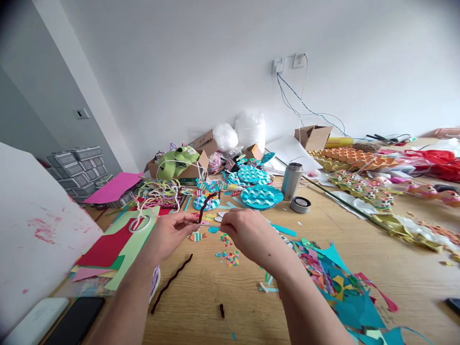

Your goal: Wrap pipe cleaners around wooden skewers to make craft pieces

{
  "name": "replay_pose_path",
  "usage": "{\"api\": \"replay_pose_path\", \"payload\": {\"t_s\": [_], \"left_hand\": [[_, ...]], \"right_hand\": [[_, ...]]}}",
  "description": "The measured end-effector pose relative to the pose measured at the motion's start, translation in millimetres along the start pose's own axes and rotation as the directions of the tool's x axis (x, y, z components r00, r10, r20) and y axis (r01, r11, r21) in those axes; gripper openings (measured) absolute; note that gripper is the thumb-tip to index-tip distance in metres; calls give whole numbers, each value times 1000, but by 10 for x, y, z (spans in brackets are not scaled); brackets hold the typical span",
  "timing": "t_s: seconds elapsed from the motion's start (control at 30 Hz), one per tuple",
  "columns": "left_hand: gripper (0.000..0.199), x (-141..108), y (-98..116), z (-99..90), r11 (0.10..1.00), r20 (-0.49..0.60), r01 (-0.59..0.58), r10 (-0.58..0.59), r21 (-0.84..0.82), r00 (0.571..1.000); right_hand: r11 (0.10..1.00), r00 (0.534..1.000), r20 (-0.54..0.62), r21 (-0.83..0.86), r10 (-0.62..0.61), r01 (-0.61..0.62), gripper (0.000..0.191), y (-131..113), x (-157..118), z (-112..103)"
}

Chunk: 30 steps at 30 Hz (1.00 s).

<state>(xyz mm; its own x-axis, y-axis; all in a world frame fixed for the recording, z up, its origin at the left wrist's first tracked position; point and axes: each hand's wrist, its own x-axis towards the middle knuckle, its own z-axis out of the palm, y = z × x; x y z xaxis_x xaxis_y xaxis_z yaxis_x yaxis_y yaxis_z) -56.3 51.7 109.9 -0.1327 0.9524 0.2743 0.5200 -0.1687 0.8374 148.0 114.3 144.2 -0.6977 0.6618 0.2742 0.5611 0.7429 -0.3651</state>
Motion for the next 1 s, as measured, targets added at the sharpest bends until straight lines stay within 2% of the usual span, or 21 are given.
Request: {"api": "replay_pose_path", "payload": {"t_s": [0.13, 0.27, 0.37, 0.5, 0.57, 0.63, 0.8, 0.9, 1.0], "left_hand": [[16, -25, 71, -13, 980, 2, -59, 60, 190, 998], [15, -48, 134, -31, 928, 7, -148, 155, 343, 988], [15, -60, 151, -30, 903, 37, -235, 237, 360, 971], [13, -60, 135, 1, 898, 60, -316, 313, 305, 948], [13, -53, 114, 17, 901, 51, -324, 323, 288, 945], [14, -44, 89, 25, 912, 34, -315, 317, 264, 948], [17, -36, 80, 10, 942, -31, -230, 245, 244, 969], [19, -46, 138, -11, 961, -94, -132, 159, 242, 983], [19, -47, 187, -32, 989, -164, -36, 60, 142, 985]], "right_hand": [[999, 1000, -4, -39, -13, 13, 22, -5, -3, -7], [1000, 1000, -6, 13, 11, -11, 22, 9, -5, 2], [981, 999, -35, 189, 42, -35, 18, 11, 28, 42], [849, 996, -50, 528, 71, -34, 33, -3, 98, 127], [819, 994, -92, 573, 53, 10, 26, -23, 118, 154], [846, 987, -160, 529, 15, 73, 18, -55, 121, 162], [899, 943, -324, 387, -74, 204, 16, -160, 95, 179], [902, 896, -416, 310, -155, 300, 16, -216, 95, 220], [876, 830, -488, 233, -269, 422, 16, -250, 108, 268]]}}
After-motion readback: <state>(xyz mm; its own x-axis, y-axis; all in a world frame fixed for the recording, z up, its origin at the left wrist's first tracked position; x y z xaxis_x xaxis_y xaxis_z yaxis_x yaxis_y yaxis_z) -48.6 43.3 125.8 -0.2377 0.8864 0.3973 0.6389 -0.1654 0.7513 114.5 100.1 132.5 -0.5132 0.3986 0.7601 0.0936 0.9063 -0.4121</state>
